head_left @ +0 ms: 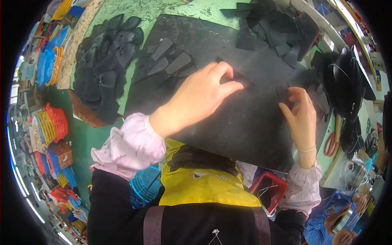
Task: Picking up small black components and placing them onto a larger black base material on a workbench
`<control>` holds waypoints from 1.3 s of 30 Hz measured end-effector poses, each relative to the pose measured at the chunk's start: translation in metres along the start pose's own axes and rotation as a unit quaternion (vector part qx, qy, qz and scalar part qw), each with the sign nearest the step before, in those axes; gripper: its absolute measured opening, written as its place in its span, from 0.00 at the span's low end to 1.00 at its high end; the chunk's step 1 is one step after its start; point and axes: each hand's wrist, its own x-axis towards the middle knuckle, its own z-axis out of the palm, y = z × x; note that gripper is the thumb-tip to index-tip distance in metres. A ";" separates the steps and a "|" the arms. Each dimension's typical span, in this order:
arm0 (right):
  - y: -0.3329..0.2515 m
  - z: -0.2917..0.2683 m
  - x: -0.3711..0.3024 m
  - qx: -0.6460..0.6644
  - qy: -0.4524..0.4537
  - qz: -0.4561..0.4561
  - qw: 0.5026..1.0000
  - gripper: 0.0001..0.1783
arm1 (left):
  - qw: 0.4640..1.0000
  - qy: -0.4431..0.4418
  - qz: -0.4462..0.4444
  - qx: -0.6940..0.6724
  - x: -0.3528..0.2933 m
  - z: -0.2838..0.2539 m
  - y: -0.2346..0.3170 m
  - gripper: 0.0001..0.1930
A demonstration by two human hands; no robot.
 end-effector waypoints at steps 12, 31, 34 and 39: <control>0.016 -0.004 -0.009 0.238 -0.063 0.149 0.958 0.05 | 0.995 -0.051 -0.062 0.057 0.007 -0.017 0.009 0.19; 0.009 -0.001 -0.017 0.425 -0.065 0.141 0.892 0.07 | 0.998 0.062 -0.020 -0.007 -0.023 -0.002 0.021 0.21; 0.003 0.002 -0.013 0.399 -0.132 0.144 0.896 0.06 | 0.996 0.063 -0.026 -0.064 -0.048 0.001 0.034 0.21; -0.037 0.023 0.010 0.280 -0.237 0.057 0.929 0.05 | 0.996 0.032 -0.037 -0.074 -0.064 0.007 0.037 0.20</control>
